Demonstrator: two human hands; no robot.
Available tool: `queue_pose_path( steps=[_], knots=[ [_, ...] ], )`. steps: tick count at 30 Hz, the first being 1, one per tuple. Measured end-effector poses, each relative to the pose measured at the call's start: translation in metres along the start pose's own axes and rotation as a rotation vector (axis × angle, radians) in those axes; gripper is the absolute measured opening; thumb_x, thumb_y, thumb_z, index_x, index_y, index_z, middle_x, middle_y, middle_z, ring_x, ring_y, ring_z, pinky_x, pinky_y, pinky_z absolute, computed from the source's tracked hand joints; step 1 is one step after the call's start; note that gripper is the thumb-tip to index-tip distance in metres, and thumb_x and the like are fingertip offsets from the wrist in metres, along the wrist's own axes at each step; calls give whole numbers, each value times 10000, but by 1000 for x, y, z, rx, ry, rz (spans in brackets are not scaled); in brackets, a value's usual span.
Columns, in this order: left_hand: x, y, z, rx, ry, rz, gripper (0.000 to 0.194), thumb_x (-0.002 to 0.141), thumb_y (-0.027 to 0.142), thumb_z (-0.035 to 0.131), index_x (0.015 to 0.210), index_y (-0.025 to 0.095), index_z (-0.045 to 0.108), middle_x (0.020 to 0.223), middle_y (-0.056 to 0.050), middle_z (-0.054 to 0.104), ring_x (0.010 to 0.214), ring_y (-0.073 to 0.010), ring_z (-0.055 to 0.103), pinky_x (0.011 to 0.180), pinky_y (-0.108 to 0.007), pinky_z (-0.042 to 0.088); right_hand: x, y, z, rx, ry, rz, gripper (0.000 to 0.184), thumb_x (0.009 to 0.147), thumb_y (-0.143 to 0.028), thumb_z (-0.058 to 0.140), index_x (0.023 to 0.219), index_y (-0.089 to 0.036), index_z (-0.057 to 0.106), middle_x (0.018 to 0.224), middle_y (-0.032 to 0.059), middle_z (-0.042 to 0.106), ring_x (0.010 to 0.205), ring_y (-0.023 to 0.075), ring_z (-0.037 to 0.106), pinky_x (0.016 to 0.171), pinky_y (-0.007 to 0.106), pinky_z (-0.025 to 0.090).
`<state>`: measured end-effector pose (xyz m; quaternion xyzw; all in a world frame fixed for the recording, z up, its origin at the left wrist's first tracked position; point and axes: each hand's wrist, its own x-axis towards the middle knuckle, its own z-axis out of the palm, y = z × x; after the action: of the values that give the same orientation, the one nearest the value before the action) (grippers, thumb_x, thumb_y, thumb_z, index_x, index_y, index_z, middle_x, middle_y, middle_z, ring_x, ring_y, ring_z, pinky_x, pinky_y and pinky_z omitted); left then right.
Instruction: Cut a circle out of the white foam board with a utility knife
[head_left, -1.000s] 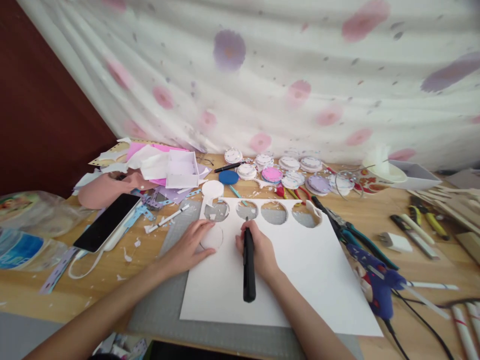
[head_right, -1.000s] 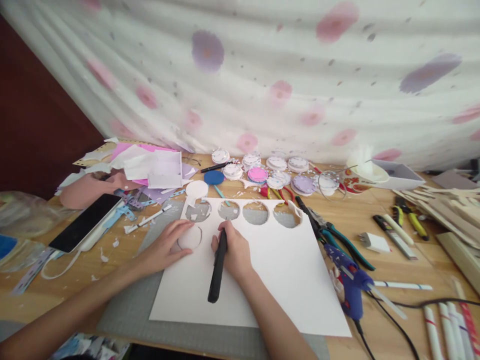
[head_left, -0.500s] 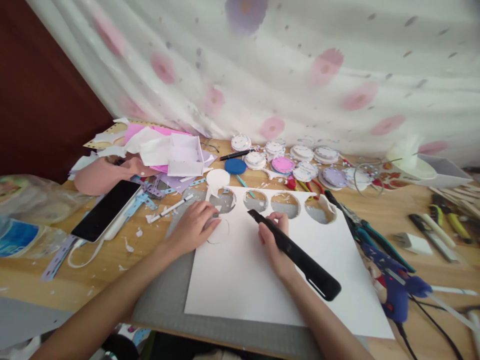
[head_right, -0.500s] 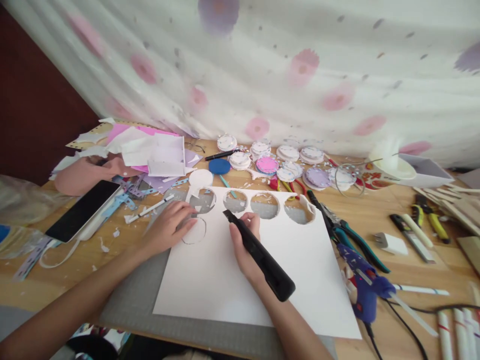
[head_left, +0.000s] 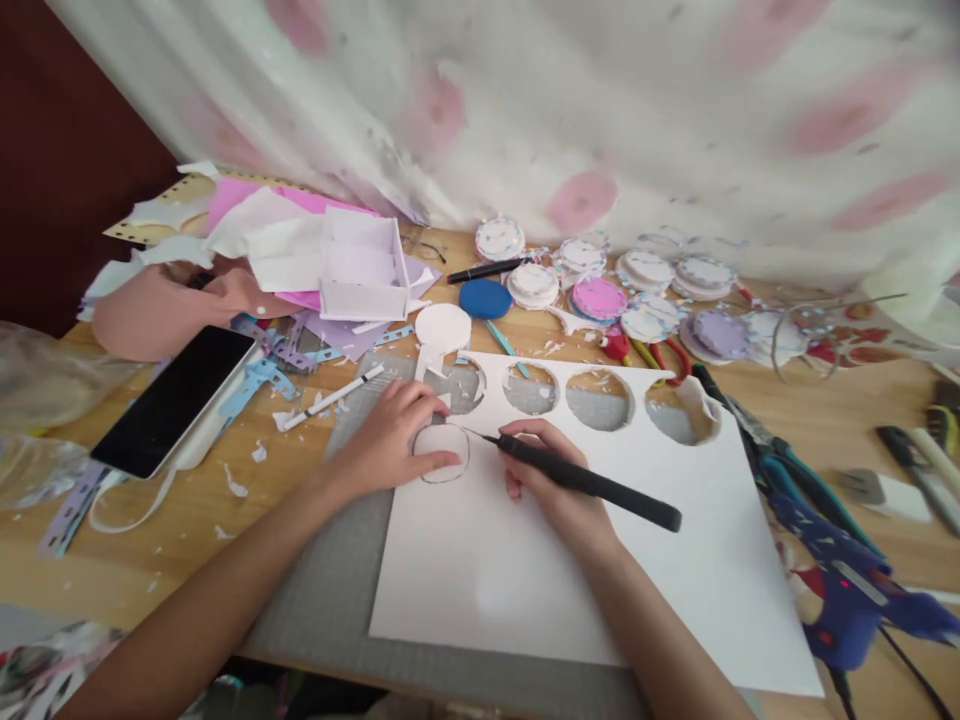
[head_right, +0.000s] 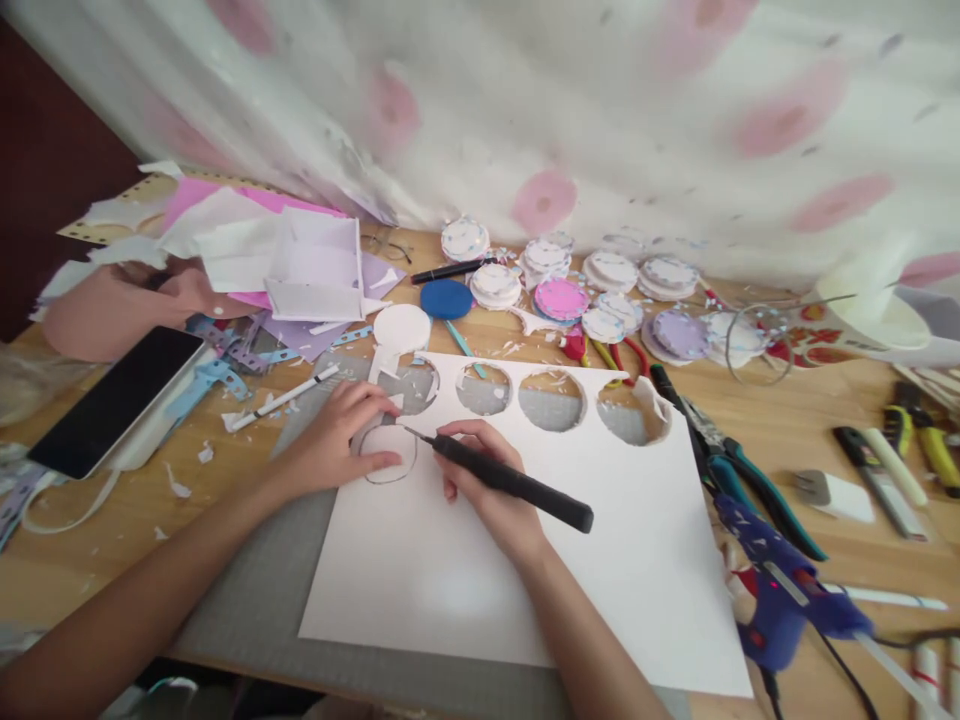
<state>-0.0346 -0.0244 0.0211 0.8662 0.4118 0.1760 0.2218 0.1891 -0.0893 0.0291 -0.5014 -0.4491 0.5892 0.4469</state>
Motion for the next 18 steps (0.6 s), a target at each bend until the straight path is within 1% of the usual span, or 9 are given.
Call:
queue_pose_path(
  steps=[2, 4, 6, 7, 11, 15, 18],
  knots=[
    [0, -1, -1, 3, -13, -5, 358, 816, 476, 634, 1051, 213, 569, 1091, -66, 549, 1070, -263, 470, 943, -416, 395, 0, 0, -3, 28, -4, 16, 246, 790, -311, 676, 1013, -227, 614, 634, -40, 574, 554, 111, 523, 569, 248, 450],
    [0, -2, 0, -1, -14, -3, 280, 867, 427, 586, 1041, 209, 568, 1079, -63, 552, 1056, -250, 477, 937, -406, 395, 0, -1, -5, 46, -1, 46, 266, 772, -339, 692, 1006, -222, 645, 604, -41, 549, 538, 110, 493, 531, 238, 421],
    [0, -2, 2, 4, -17, 7, 266, 889, 418, 557, 1037, 197, 560, 1072, -66, 552, 1042, -244, 479, 929, -398, 394, -1, -2, -6, 19, -6, 76, 230, 778, -366, 683, 954, -218, 676, 561, -43, 519, 503, 103, 461, 480, 223, 378],
    [0, -2, 3, 10, -16, 12, 271, 894, 423, 548, 1038, 193, 556, 1069, -68, 553, 1040, -243, 479, 927, -397, 393, -2, -4, -6, -18, -16, 80, 199, 784, -366, 675, 917, -218, 686, 567, -36, 531, 507, 104, 469, 473, 220, 373],
    [0, -3, 5, 14, -9, 17, 284, 908, 443, 518, 1041, 194, 549, 1079, -70, 555, 1055, -240, 472, 937, -393, 384, -8, -8, 0, -207, -85, 52, 116, 774, -322, 685, 826, -220, 672, 712, 9, 646, 626, 135, 570, 529, 223, 430],
    [1, -3, 5, -2, -3, 9, 284, 909, 456, 507, 1022, 199, 550, 1069, -66, 555, 1033, -235, 487, 924, -392, 389, -10, -8, 6, -271, -143, 62, 122, 777, -324, 682, 833, -219, 652, 708, 6, 663, 601, 134, 574, 521, 222, 439],
    [1, -3, 5, -14, -4, 2, 283, 906, 458, 509, 1020, 203, 553, 1065, -65, 560, 1033, -239, 491, 922, -398, 388, -9, -6, 8, -299, -147, 53, 133, 778, -328, 680, 843, -213, 656, 721, 10, 677, 616, 139, 589, 544, 229, 461]
  ],
)
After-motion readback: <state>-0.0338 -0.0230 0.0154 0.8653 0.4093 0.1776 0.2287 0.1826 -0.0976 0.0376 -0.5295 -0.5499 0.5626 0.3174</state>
